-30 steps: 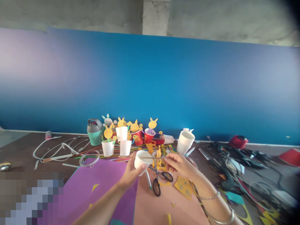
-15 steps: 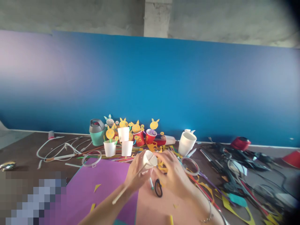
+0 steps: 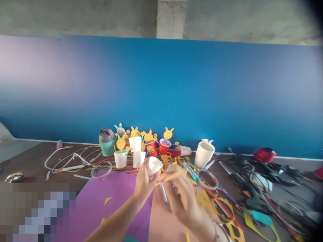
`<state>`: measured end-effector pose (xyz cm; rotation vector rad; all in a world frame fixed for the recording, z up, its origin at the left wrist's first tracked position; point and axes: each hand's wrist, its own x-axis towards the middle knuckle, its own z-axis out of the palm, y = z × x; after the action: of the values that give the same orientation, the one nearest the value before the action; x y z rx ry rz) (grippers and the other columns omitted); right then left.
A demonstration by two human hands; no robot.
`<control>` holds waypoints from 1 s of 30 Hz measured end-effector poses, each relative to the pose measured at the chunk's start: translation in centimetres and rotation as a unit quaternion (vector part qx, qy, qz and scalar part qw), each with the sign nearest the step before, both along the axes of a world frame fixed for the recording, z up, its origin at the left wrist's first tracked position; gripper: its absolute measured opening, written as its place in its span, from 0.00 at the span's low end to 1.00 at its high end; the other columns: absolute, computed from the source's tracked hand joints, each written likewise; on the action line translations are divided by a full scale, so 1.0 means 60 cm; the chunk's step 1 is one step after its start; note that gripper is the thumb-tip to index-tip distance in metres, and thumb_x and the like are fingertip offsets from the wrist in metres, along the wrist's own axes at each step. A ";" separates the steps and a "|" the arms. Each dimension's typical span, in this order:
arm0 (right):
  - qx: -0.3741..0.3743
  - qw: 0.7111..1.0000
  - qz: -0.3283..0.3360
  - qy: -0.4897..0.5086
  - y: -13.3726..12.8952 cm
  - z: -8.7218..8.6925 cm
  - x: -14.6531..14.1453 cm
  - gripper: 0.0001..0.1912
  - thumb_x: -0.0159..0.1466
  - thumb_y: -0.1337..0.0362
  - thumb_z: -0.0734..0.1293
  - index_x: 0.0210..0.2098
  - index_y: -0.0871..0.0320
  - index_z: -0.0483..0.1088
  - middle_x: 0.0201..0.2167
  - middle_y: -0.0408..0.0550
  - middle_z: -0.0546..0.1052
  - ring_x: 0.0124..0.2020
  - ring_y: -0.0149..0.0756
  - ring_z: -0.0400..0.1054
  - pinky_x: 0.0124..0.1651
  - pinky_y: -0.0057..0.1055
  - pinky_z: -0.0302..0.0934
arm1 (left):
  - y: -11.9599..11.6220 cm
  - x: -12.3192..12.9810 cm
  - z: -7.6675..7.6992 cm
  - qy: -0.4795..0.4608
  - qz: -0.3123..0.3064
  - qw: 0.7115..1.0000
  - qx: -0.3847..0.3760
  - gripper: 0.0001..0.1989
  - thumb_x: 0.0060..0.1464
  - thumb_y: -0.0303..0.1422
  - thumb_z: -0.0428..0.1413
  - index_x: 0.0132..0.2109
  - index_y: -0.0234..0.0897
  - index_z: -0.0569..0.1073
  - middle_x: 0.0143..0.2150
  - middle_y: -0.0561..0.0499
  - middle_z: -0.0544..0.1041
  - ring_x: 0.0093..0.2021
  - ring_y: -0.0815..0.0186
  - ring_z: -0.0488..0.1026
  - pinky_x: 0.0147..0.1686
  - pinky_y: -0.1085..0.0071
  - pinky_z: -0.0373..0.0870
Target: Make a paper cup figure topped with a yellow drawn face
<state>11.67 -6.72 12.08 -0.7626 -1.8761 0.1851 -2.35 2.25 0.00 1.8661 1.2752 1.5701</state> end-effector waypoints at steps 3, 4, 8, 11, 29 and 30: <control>-0.072 0.993 -0.088 0.024 0.037 -0.006 0.044 0.08 0.69 0.66 0.56 0.38 0.56 0.66 0.36 0.48 0.73 0.38 0.37 0.68 0.42 0.33 0.60 | 0.005 -0.001 -0.001 0.029 0.014 0.999 -0.010 0.27 0.55 0.38 0.57 0.60 0.40 0.60 0.56 0.41 0.71 0.55 0.54 0.70 0.52 0.57 0.69; -0.080 0.990 -0.117 0.000 0.053 -0.012 0.061 0.07 0.69 0.65 0.57 0.39 0.56 0.66 0.37 0.48 0.75 0.38 0.38 0.69 0.43 0.33 0.60 | 0.005 -0.001 -0.001 0.034 0.016 0.999 -0.013 0.27 0.55 0.39 0.57 0.59 0.40 0.60 0.55 0.42 0.71 0.55 0.55 0.70 0.51 0.58 0.69; -0.070 0.966 -0.195 -0.157 0.113 -0.038 0.119 0.10 0.67 0.70 0.57 0.43 0.56 0.69 0.39 0.49 0.77 0.41 0.40 0.69 0.46 0.35 0.57 | 0.008 0.000 -0.008 0.037 -0.003 0.999 -0.026 0.27 0.53 0.38 0.58 0.58 0.41 0.62 0.52 0.44 0.73 0.51 0.56 0.73 0.48 0.60 0.71; -0.099 0.940 -0.228 -0.234 0.134 -0.057 0.137 0.13 0.64 0.75 0.58 0.38 0.56 0.71 0.36 0.47 0.78 0.41 0.39 0.70 0.46 0.35 0.55 | 0.010 0.001 -0.015 0.013 -0.028 0.999 -0.020 0.27 0.51 0.35 0.60 0.58 0.41 0.63 0.52 0.44 0.73 0.52 0.55 0.72 0.50 0.59 0.69; -0.145 0.947 -0.172 -0.228 0.140 -0.085 0.118 0.16 0.61 0.76 0.58 0.38 0.56 0.75 0.39 0.48 0.78 0.42 0.39 0.69 0.48 0.33 0.58 | -0.006 0.006 0.003 -0.059 -0.186 0.980 -0.040 0.26 0.53 0.33 0.58 0.58 0.41 0.61 0.54 0.43 0.71 0.54 0.56 0.70 0.55 0.59 0.66; -0.148 0.948 -0.169 -0.227 0.142 -0.088 0.118 0.16 0.61 0.76 0.59 0.38 0.56 0.75 0.38 0.48 0.78 0.42 0.39 0.70 0.48 0.33 0.58 | -0.007 0.006 0.004 -0.063 -0.188 0.979 -0.041 0.26 0.53 0.33 0.58 0.58 0.41 0.61 0.54 0.43 0.71 0.54 0.56 0.70 0.55 0.59 0.66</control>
<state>18.72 1.78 6.82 -1.4170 -2.1319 0.0739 -1.98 1.82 0.26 1.7973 0.8556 1.3850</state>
